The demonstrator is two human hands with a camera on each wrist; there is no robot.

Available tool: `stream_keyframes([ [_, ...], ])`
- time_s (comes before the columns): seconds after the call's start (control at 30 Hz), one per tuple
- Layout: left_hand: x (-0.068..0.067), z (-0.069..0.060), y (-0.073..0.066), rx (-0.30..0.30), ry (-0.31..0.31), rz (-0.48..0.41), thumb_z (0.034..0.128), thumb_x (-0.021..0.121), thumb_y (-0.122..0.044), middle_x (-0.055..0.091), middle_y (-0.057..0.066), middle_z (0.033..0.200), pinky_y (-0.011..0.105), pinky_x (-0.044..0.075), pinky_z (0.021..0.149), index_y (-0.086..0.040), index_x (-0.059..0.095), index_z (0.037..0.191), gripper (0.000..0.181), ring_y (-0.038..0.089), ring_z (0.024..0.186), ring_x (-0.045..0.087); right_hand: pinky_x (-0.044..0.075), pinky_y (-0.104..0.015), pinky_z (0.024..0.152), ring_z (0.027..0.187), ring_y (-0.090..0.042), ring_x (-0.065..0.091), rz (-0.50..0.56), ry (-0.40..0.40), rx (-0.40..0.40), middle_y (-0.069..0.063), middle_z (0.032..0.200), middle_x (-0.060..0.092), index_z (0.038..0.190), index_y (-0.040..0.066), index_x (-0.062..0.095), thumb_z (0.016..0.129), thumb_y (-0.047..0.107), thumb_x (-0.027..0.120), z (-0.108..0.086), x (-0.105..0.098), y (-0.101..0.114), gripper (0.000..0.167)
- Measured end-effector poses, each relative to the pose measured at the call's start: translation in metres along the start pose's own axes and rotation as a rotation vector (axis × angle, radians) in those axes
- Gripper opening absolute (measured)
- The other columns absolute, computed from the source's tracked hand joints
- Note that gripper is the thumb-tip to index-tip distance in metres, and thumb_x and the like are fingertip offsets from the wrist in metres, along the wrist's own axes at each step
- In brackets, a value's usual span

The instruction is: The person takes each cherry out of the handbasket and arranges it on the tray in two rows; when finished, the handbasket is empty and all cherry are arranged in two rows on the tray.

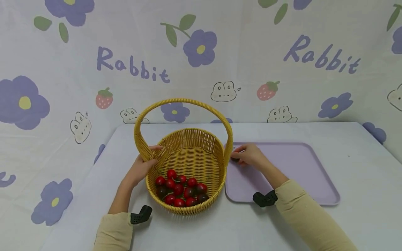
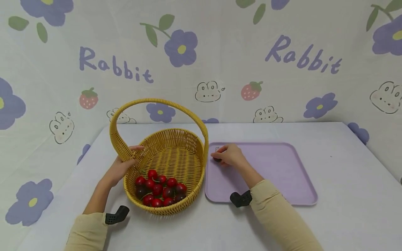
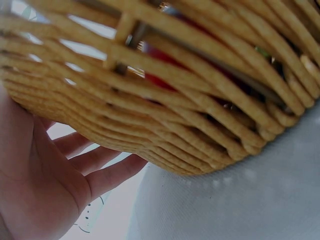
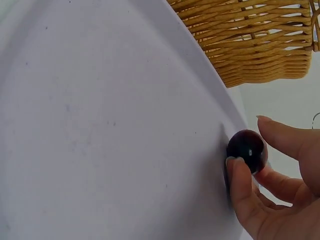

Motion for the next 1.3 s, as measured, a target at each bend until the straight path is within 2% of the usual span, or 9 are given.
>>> stream_keyframes([
  [0.13,0.0,-0.001,-0.001,-0.007,-0.004,0.004,0.0892,0.044,0.004,0.04,0.021,0.141,0.06,0.033,0.098,-0.001,0.048,0.133,0.044,0.041,0.126,0.04,0.052,-0.027,0.062,0.068,-0.014,0.06,0.031,0.006,0.017,-0.011,0.093,0.063,0.11,-0.006,0.064,0.087,0.019,0.07,-0.002,-0.002,0.001,0.035],
  [0.57,0.0,-0.003,0.002,-0.014,-0.003,-0.016,0.0902,0.044,0.004,0.041,0.023,0.139,0.059,0.035,0.097,0.0,0.048,0.133,0.043,0.042,0.124,0.043,0.052,-0.026,0.061,0.067,-0.014,0.059,0.076,0.01,0.032,-0.011,0.091,0.062,0.108,-0.007,0.063,0.086,0.018,0.071,0.0,-0.002,0.0,0.034],
  [0.87,0.001,-0.003,0.002,-0.021,-0.003,-0.013,0.0898,0.046,0.003,0.04,0.021,0.14,0.06,0.033,0.099,-0.001,0.048,0.133,0.043,0.041,0.128,0.038,0.053,-0.028,0.064,0.071,-0.015,0.06,0.054,0.009,0.012,-0.013,0.097,0.064,0.111,-0.007,0.061,0.088,0.02,0.068,-0.003,-0.005,-0.002,0.036],
  [1.03,0.001,-0.003,0.001,-0.017,-0.001,-0.009,0.0899,0.046,0.003,0.04,0.02,0.14,0.06,0.032,0.099,-0.002,0.049,0.133,0.043,0.041,0.129,0.037,0.053,-0.029,0.067,0.075,-0.017,0.061,0.009,0.019,0.003,-0.017,0.104,0.063,0.117,-0.006,0.057,0.091,0.025,0.063,-0.008,-0.015,-0.001,0.04],
  [1.13,0.001,-0.002,0.0,-0.011,0.003,-0.01,0.0901,0.046,0.004,0.04,0.02,0.14,0.06,0.031,0.1,-0.001,0.048,0.133,0.043,0.04,0.13,0.036,0.053,-0.03,0.073,0.083,-0.021,0.062,-0.028,0.085,-0.023,-0.02,0.111,0.059,0.121,-0.004,0.054,0.093,0.028,0.061,-0.012,-0.026,0.0,0.043],
  [1.3,0.001,-0.001,-0.002,0.0,0.003,-0.013,0.0901,0.046,0.004,0.041,0.019,0.14,0.059,0.031,0.101,0.0,0.048,0.133,0.043,0.038,0.131,0.035,0.05,-0.036,0.084,0.099,-0.031,0.059,-0.045,0.282,-0.14,-0.021,0.117,0.058,0.124,-0.004,0.053,0.095,0.028,0.058,-0.023,-0.045,0.003,0.044],
])
Point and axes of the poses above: each hand's wrist, its own z-axis towards the middle knuckle, its own x-axis out of the palm, y = z × x, the point moved 1 cm from there along z, towards the middle knuckle
